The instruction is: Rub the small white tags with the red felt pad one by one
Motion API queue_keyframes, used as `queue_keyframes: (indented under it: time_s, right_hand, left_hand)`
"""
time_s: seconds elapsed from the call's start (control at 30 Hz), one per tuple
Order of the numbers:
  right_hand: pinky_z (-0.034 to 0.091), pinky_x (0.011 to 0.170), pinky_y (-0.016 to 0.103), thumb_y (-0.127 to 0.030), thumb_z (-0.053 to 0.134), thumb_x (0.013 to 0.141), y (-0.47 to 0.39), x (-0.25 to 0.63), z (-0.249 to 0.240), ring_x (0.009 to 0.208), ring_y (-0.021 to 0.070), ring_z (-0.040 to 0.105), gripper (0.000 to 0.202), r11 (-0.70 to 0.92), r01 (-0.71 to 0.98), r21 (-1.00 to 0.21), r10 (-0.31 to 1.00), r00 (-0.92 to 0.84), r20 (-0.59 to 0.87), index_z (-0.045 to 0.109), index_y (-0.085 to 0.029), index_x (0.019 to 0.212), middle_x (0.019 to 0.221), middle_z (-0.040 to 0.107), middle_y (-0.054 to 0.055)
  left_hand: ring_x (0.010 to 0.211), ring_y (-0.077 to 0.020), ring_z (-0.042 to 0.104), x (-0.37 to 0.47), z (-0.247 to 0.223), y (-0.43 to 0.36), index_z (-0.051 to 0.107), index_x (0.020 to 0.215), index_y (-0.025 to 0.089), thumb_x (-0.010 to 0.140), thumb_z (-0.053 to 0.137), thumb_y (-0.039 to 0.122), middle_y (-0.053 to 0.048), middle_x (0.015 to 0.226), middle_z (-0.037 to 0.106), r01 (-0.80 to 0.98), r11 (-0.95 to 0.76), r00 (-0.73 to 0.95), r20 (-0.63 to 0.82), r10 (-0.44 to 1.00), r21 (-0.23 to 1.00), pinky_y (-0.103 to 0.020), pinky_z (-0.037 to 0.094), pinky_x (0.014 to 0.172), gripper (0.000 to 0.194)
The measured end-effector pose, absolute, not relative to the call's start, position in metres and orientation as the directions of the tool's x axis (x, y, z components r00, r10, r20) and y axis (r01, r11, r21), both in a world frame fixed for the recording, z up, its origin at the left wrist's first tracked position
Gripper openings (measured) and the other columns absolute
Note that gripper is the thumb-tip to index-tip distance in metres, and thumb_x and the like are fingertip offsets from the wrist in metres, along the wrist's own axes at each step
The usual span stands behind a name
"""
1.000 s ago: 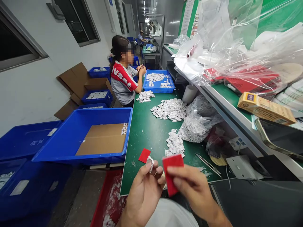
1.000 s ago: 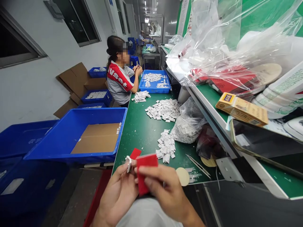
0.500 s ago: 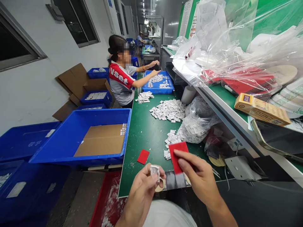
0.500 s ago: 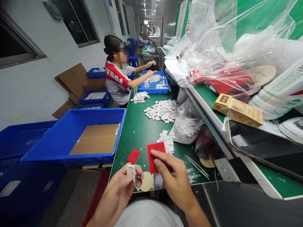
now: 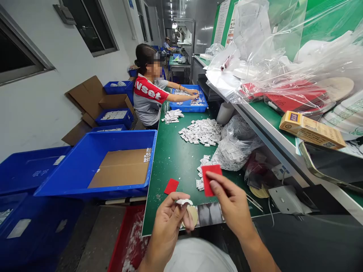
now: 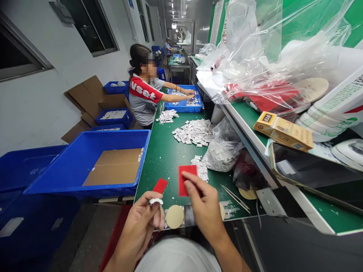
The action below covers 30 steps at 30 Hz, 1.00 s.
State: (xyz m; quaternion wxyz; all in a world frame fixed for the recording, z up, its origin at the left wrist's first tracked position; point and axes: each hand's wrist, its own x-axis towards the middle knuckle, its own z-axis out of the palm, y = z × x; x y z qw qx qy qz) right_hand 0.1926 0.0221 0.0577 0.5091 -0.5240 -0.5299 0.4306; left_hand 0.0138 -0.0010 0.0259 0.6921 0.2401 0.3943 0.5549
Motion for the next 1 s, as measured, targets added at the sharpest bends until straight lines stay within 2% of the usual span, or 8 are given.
queue_keyframes:
  time_s: [0.17, 0.37, 0.5, 0.57, 0.63, 0.77, 0.87, 1.0]
  right_hand:
    - [0.061, 0.087, 0.035, -0.039, 0.069, 0.095, 0.017, 0.19, 0.052, 0.099, 0.0259, 0.076, 0.023, 0.044, 0.099, -0.994, 0.998, 0.03, 0.047, 0.083, -0.029, 0.11, 0.111, 0.082, 0.007]
    - [0.06, 0.067, 0.028, -0.041, 0.073, 0.092, 0.009, 0.191, 0.053, 0.072, 0.0198, 0.075, 0.022, 0.119, -0.117, -0.986, 0.913, -0.378, 0.155, 0.084, -0.03, 0.106, 0.087, 0.084, 0.004]
    - [0.06, 0.082, 0.03, -0.037, 0.071, 0.094, 0.018, 0.189, 0.053, 0.093, 0.0216, 0.077, 0.022, 0.119, 0.009, -0.993, 0.993, 0.007, 0.119, 0.081, -0.033, 0.113, 0.106, 0.084, 0.003]
    - [0.062, 0.077, 0.029, -0.04, 0.074, 0.091, 0.02, 0.187, 0.054, 0.089, 0.022, 0.078, 0.021, 0.089, -0.043, -0.995, 0.994, -0.056, 0.091, 0.083, -0.033, 0.109, 0.104, 0.084, 0.003]
    - [0.062, 0.073, 0.03, -0.041, 0.075, 0.09, 0.021, 0.186, 0.058, 0.083, 0.0226, 0.079, 0.02, 0.051, -0.073, -0.996, 0.963, -0.26, 0.069, 0.085, -0.031, 0.105, 0.099, 0.085, 0.004]
    - [0.062, 0.078, 0.032, -0.039, 0.072, 0.091, 0.025, 0.186, 0.067, 0.091, 0.0238, 0.078, 0.024, 0.012, -0.052, -0.999, 0.997, -0.071, 0.015, 0.083, -0.028, 0.11, 0.105, 0.084, 0.005]
    - [0.061, 0.07, 0.03, -0.037, 0.074, 0.089, 0.034, 0.186, 0.074, 0.082, 0.0226, 0.077, 0.022, -0.02, -0.038, -0.999, 0.965, -0.261, -0.01, 0.085, -0.026, 0.105, 0.096, 0.085, 0.004]
    - [0.059, 0.074, 0.029, -0.033, 0.072, 0.09, 0.046, 0.185, 0.08, 0.087, 0.022, 0.076, 0.022, -0.018, -0.019, -1.0, 0.977, -0.212, -0.013, 0.084, -0.026, 0.108, 0.102, 0.084, 0.004]
  left_hand:
    - [0.08, -0.0151, 0.068, 0.013, 0.028, 0.0, 0.073, 0.11, 0.018, 0.079, 0.085, 0.033, -0.006, 0.09, 0.074, -0.564, 0.208, -0.015, -0.262, 0.965, 0.799, -0.023, 0.055, 0.073, 0.037]
    - [0.067, -0.0099, 0.064, 0.014, 0.032, -0.001, 0.073, 0.107, 0.021, 0.074, 0.09, 0.031, -0.003, 0.083, 0.073, -0.705, 0.29, 0.028, -0.384, 0.923, 0.647, -0.02, 0.054, 0.066, 0.038]
    - [0.069, -0.0095, 0.066, 0.013, 0.038, -0.003, 0.073, 0.093, 0.02, 0.07, 0.092, 0.025, -0.001, 0.08, 0.072, -0.781, 0.417, 0.217, -0.424, 0.879, 0.465, -0.017, 0.053, 0.063, 0.031]
    - [0.068, -0.0097, 0.066, 0.013, 0.039, -0.003, 0.073, 0.088, 0.018, 0.068, 0.093, 0.024, -0.001, 0.077, 0.071, -0.775, 0.461, 0.269, -0.434, 0.86, 0.432, -0.018, 0.054, 0.064, 0.029]
    - [0.068, -0.01, 0.067, 0.012, 0.039, -0.002, 0.072, 0.088, 0.018, 0.066, 0.094, 0.025, -0.001, 0.077, 0.072, -0.764, 0.475, 0.277, -0.443, 0.853, 0.436, -0.019, 0.055, 0.065, 0.031]
    - [0.067, -0.008, 0.066, 0.01, 0.035, -0.002, 0.073, 0.085, 0.017, 0.068, 0.094, 0.023, 0.0, 0.075, 0.072, -0.747, 0.437, 0.23, -0.422, 0.877, 0.501, -0.016, 0.055, 0.067, 0.027]
    - [0.065, -0.0092, 0.066, 0.008, 0.033, -0.004, 0.074, 0.084, 0.016, 0.067, 0.094, 0.028, -0.001, 0.073, 0.072, -0.699, 0.459, 0.285, -0.374, 0.882, 0.549, -0.018, 0.054, 0.065, 0.029]
    - [0.064, -0.0096, 0.066, 0.004, 0.035, -0.007, 0.075, 0.083, 0.017, 0.066, 0.095, 0.028, -0.002, 0.072, 0.074, -0.677, 0.415, 0.262, -0.327, 0.908, 0.608, -0.018, 0.052, 0.064, 0.029]
